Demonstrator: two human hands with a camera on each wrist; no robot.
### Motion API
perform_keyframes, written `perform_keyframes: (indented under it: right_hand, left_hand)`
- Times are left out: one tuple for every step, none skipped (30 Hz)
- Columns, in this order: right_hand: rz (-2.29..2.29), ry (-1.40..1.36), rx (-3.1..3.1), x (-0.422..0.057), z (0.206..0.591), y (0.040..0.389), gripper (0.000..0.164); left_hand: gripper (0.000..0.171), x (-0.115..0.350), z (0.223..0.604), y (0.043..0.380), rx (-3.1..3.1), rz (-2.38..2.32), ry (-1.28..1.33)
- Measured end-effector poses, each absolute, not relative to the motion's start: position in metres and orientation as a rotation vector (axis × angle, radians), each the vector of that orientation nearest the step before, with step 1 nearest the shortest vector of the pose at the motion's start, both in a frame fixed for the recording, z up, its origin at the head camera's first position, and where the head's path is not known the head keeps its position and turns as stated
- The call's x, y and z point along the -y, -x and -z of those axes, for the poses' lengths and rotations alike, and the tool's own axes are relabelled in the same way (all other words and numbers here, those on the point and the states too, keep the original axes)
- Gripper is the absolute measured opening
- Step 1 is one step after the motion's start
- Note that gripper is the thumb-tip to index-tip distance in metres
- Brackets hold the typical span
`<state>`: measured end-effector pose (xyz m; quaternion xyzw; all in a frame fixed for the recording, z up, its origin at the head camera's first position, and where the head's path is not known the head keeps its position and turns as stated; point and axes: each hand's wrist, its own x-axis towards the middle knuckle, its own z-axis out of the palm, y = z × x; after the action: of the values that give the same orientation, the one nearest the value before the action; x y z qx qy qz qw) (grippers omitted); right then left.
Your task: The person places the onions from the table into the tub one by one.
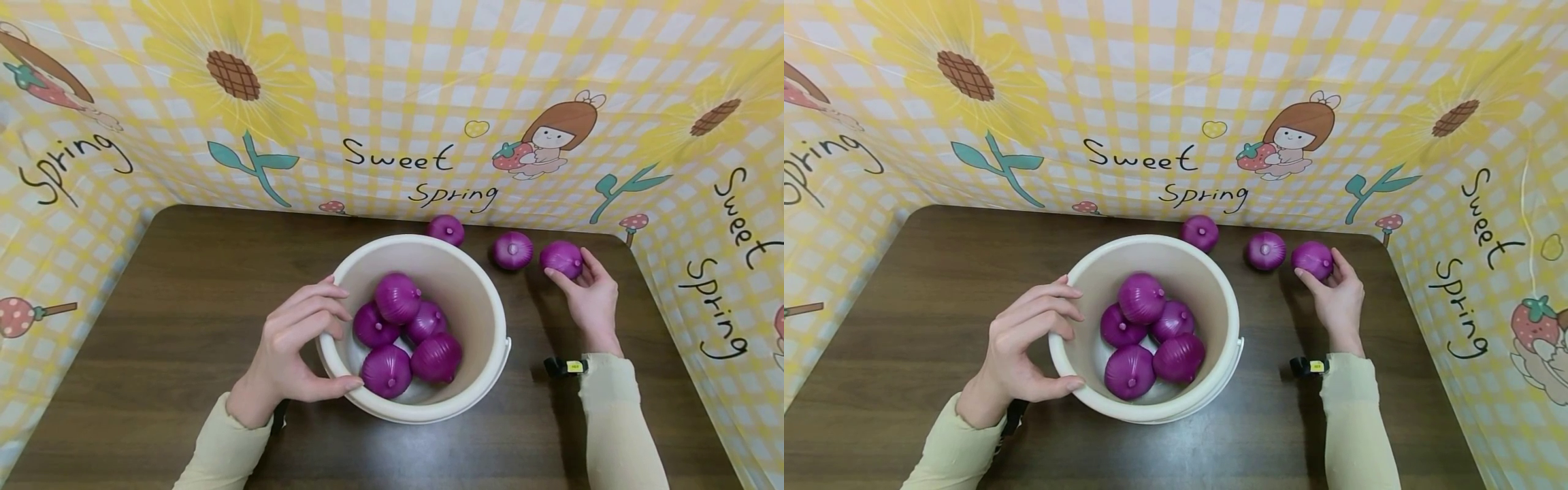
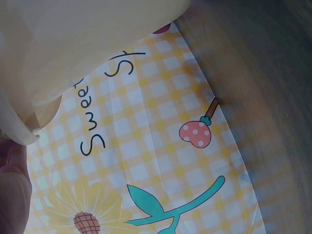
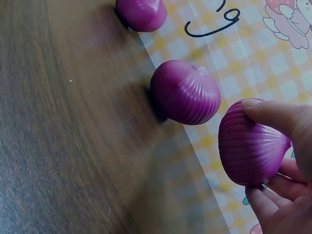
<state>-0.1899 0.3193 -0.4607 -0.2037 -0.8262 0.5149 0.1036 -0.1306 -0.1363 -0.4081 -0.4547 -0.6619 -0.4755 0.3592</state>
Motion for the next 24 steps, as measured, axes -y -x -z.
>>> perform_keyframes:
  right_hand:
    - [-1.52,0.597,2.437,-0.319,0.46,0.19,0.085]
    - [-1.526,0.596,2.432,-0.319,0.46,0.19,0.085]
    - [-1.529,0.597,2.429,-0.319,0.459,0.189,0.085]
    - [-1.533,0.596,2.426,-0.319,0.459,0.189,0.085]
    - [-1.534,0.597,2.425,-0.318,0.458,0.189,0.085]
    - [-1.534,0.597,2.423,-0.318,0.457,0.189,0.085]
    - [-1.535,0.596,2.421,-0.317,0.456,0.188,0.085]
    - [-1.536,0.596,2.42,-0.316,0.455,0.188,0.086]
    - [-1.533,0.592,2.419,-0.316,0.454,0.188,0.086]
    - [-1.534,0.587,2.417,-0.316,0.454,0.187,0.085]
    - [-1.533,0.583,2.413,-0.315,0.453,0.187,0.085]
    - [-1.536,0.576,2.408,-0.315,0.452,0.187,0.085]
    - [-1.537,0.571,2.403,-0.315,0.452,0.187,0.085]
    - [-1.538,0.565,2.399,-0.315,0.451,0.187,0.085]
    - [-1.539,0.557,2.394,-0.314,0.45,0.187,0.084]
    - [-1.541,0.552,2.389,-0.314,0.449,0.186,0.084]
    - [-1.543,0.546,2.383,-0.313,0.448,0.186,0.084]
    - [-1.541,0.54,2.382,-0.312,0.447,0.186,0.084]
    - [-1.54,0.535,2.382,-0.312,0.447,0.186,0.084]
    - [-1.535,0.531,2.385,-0.311,0.446,0.186,0.083]
    - [-1.532,0.529,2.386,-0.31,0.445,0.186,0.083]
    - [-1.529,0.525,2.385,-0.309,0.444,0.186,0.083]
    - [-1.528,0.519,2.385,-0.308,0.443,0.186,0.083]
    - [-1.528,0.514,2.383,-0.307,0.442,0.186,0.083]
  left_hand:
    - [0.049,0.136,0.408,0.131,1.709,1.227,1.172]
    - [0.049,0.136,0.408,0.13,1.71,1.227,1.172]
    - [0.049,0.137,0.408,0.13,1.712,1.228,1.172]
    - [0.049,0.137,0.408,0.13,1.714,1.228,1.171]
    - [0.049,0.137,0.408,0.13,1.715,1.228,1.171]
    - [0.049,0.137,0.409,0.13,1.715,1.229,1.171]
    - [0.049,0.137,0.409,0.13,1.715,1.23,1.172]
    - [0.049,0.137,0.409,0.13,1.714,1.231,1.172]
    - [0.049,0.137,0.409,0.13,1.713,1.232,1.172]
    - [0.049,0.137,0.409,0.13,1.712,1.233,1.172]
    - [0.049,0.137,0.409,0.13,1.709,1.232,1.172]
    - [0.049,0.137,0.409,0.131,1.707,1.232,1.173]
    - [0.049,0.137,0.409,0.131,1.705,1.232,1.173]
    - [0.049,0.136,0.409,0.131,1.704,1.232,1.173]
    - [0.049,0.136,0.409,0.131,1.702,1.231,1.173]
    - [0.049,0.136,0.409,0.131,1.701,1.23,1.173]
    - [0.049,0.136,0.409,0.131,1.701,1.23,1.174]
    - [0.049,0.136,0.409,0.131,1.702,1.23,1.174]
    - [0.049,0.136,0.409,0.132,1.702,1.23,1.174]
    - [0.049,0.136,0.409,0.132,1.702,1.23,1.173]
    - [0.049,0.136,0.409,0.132,1.701,1.23,1.174]
    - [0.049,0.136,0.409,0.132,1.702,1.23,1.174]
    - [0.049,0.136,0.409,0.132,1.703,1.229,1.174]
    - [0.049,0.136,0.409,0.132,1.702,1.229,1.173]
